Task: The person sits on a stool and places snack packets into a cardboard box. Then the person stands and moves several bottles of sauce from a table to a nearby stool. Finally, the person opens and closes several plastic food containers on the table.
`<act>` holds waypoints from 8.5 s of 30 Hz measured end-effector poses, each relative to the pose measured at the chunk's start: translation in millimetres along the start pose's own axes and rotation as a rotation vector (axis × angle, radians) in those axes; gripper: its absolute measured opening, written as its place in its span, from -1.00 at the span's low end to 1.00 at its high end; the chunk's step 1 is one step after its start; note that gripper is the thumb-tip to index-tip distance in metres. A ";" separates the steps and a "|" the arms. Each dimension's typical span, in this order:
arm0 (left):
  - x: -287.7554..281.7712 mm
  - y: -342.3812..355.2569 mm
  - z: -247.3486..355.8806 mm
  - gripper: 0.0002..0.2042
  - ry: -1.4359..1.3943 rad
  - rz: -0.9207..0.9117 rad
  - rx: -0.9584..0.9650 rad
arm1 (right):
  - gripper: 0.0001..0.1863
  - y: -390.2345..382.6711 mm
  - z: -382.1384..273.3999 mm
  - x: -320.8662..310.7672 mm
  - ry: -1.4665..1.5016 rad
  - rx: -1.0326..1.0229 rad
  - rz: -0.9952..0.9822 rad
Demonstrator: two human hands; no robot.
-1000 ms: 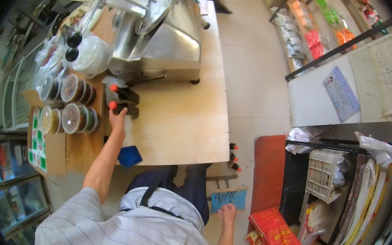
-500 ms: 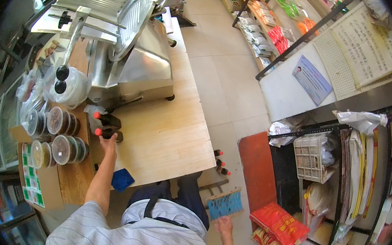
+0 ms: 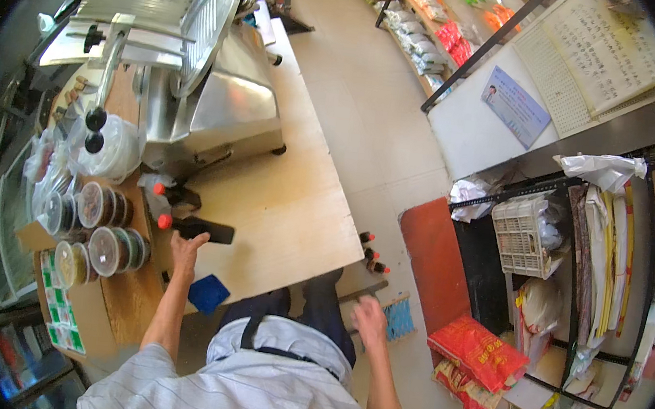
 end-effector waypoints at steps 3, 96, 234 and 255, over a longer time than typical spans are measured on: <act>14.0 -43.9 45.6 -0.60 0.023 -0.314 -0.039 | -0.54 21.0 -90.9 49.7 0.070 -0.128 -0.113; 117.5 -115.4 53.3 -0.57 0.102 -0.854 -0.239 | -0.80 -2.7 -183.7 -60.2 -0.729 -0.490 0.144; -12.3 132.9 -44.6 -0.52 0.178 0.275 0.144 | -0.67 -64.5 60.4 -30.2 -0.002 0.229 0.312; 114.4 -132.3 95.8 -0.67 0.555 -0.693 0.656 | -0.68 -4.3 -273.2 100.8 -0.622 -0.959 -0.077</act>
Point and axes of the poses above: each hand's wrist, its own y-axis towards the middle knuckle, its own x-axis out of the palm, z = x × y, the point moved 2 cm from there along y, towards the middle knuckle, and after that the axes turned 14 degrees about -x, right-handed, at the moved point
